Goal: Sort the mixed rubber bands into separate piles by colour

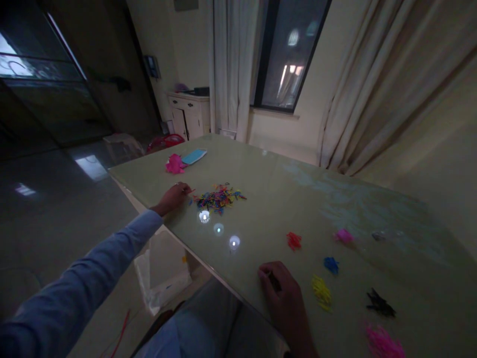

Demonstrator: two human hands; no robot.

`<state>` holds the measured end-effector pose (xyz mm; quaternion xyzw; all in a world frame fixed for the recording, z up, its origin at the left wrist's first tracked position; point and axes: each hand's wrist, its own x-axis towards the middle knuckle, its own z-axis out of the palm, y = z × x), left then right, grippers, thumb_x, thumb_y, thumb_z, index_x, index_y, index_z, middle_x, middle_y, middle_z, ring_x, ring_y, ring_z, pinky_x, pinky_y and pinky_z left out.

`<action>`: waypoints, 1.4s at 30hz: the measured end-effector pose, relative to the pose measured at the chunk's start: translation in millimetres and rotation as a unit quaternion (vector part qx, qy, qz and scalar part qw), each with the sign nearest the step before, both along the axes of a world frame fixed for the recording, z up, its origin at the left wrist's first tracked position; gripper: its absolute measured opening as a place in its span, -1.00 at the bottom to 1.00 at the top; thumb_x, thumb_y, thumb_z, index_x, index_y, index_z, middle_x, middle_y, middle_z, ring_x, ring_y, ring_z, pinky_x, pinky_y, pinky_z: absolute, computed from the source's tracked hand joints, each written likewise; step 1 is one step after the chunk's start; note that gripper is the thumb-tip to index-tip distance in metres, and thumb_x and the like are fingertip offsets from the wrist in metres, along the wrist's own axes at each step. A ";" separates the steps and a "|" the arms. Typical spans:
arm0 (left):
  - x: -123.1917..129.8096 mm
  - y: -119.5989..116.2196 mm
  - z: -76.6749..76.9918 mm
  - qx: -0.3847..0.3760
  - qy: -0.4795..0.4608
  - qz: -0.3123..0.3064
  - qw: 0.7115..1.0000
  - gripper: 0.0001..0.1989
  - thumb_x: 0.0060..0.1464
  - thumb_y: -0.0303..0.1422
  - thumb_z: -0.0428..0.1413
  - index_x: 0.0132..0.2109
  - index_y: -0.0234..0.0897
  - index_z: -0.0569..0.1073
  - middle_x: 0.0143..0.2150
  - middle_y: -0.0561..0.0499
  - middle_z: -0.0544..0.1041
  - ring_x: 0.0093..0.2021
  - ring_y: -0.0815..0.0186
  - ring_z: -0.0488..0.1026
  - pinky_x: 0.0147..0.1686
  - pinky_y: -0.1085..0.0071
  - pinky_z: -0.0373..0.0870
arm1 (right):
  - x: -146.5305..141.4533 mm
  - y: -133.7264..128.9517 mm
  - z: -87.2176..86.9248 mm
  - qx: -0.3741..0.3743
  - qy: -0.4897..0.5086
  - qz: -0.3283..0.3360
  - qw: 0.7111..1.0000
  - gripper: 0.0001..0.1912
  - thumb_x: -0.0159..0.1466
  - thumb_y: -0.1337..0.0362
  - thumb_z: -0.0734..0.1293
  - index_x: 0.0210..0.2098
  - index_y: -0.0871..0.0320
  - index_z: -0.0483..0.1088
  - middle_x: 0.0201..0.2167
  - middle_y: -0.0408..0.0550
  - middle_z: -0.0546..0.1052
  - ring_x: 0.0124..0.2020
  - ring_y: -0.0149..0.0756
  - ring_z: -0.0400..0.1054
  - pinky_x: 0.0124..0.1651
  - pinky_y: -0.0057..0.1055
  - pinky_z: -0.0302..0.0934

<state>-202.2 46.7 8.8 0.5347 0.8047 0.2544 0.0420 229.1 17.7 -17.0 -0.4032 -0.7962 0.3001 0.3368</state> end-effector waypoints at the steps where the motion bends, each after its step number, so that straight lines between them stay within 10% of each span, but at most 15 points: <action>1: 5.8 -1.2 1.3 0.006 -0.009 0.003 1.000 -0.82 0.15 -0.42 -0.05 -0.30 -0.32 0.44 -0.29 -0.10 0.49 -0.22 0.23 0.43 -0.19 0.35 0.36 | 0.1 0.0 -0.4 0.000 -0.002 -0.001 1.000 -0.77 0.31 0.11 0.26 -0.33 0.11 0.45 -0.38 -0.06 0.51 -0.39 -0.29 0.40 -0.33 -0.43 0.28; 5: 48.7 -11.8 13.3 0.020 -0.205 -0.045 0.978 -0.76 0.19 -0.24 -0.03 -0.33 -0.31 0.37 -0.45 0.02 0.42 -0.45 0.36 0.36 -0.45 0.46 0.31 | -0.5 -0.7 -0.8 0.005 -0.012 -0.002 1.000 -0.79 0.31 0.14 0.26 -0.35 0.11 0.43 -0.41 -0.08 0.49 -0.42 -0.30 0.36 -0.35 -0.43 0.24; 11: 147.5 -35.8 48.9 -0.002 -0.659 -0.186 0.729 -0.59 -0.12 -0.13 0.32 -0.31 -0.30 0.34 -0.35 0.05 0.43 -0.52 0.46 0.33 -0.58 0.53 0.20 | -3.7 -4.3 3.2 0.007 0.002 -0.001 1.000 -0.84 0.30 0.24 0.25 -0.35 0.13 0.42 -0.42 -0.08 0.47 -0.41 -0.32 0.33 -0.35 -0.44 0.20; 17: 221.4 -34.4 57.8 -0.060 -0.736 -0.274 0.616 -0.71 0.01 -0.22 0.27 -0.30 -0.31 0.37 -0.31 0.02 0.45 -0.50 0.49 0.34 -0.55 0.53 0.19 | -5.7 -6.8 4.4 -0.010 0.016 -0.002 1.000 -0.90 0.29 0.31 0.27 -0.34 0.14 0.41 -0.40 -0.11 0.46 -0.41 -0.36 0.30 -0.34 -0.46 0.16; 22: 248.7 -19.5 54.1 -0.069 -0.697 -0.287 0.653 -0.69 0.00 -0.18 0.25 -0.30 -0.32 0.37 -0.32 0.02 0.44 -0.51 0.50 0.31 -0.52 0.51 0.19 | -6.9 -8.2 4.1 -0.028 0.035 -0.004 0.999 -0.91 0.27 0.38 0.27 -0.34 0.14 0.41 -0.39 -0.12 0.45 -0.41 -0.38 0.30 -0.32 -0.47 0.16; 28: 272.1 24.3 24.8 0.010 -0.395 -0.297 0.869 -0.86 0.12 -0.35 0.03 -0.39 -0.28 0.32 -0.45 0.09 0.37 -0.46 0.42 0.27 -0.41 0.45 0.21 | -6.5 -7.8 0.5 -0.017 0.041 -0.002 0.999 -0.90 0.23 0.43 0.29 -0.31 0.15 0.44 -0.34 -0.07 0.49 -0.33 -0.33 0.35 -0.26 -0.45 0.19; 31: 288.0 48.8 3.6 0.024 -0.207 -0.317 0.925 -0.90 0.10 -0.47 0.00 -0.38 -0.29 0.36 -0.37 0.02 0.43 -0.32 0.34 0.32 -0.25 0.38 0.27 | -6.8 -8.4 1.6 -0.017 0.028 0.001 0.999 -0.89 0.21 0.47 0.30 -0.32 0.17 0.44 -0.34 -0.08 0.49 -0.31 -0.33 0.36 -0.24 -0.44 0.19; 36: 306.3 70.6 -15.1 -0.017 -0.082 -0.319 0.944 -0.86 0.15 -0.48 -0.02 -0.28 -0.33 0.44 -0.26 -0.10 0.46 -0.26 0.28 0.36 -0.21 0.36 0.29 | -7.5 -9.0 5.2 -0.009 0.014 0.000 1.000 -0.91 0.24 0.44 0.32 -0.34 0.15 0.44 -0.38 -0.12 0.48 -0.32 -0.34 0.34 -0.25 -0.45 0.16; 42: 299.8 73.4 -18.9 0.053 -0.178 -0.346 0.920 -0.85 0.10 -0.44 0.02 -0.37 -0.30 0.47 -0.35 -0.06 0.46 -0.29 0.27 0.35 -0.20 0.35 0.29 | -7.3 -10.5 6.1 -0.011 0.005 0.004 1.000 -0.91 0.26 0.41 0.31 -0.31 0.13 0.45 -0.37 -0.11 0.49 -0.31 -0.34 0.35 -0.23 -0.43 0.18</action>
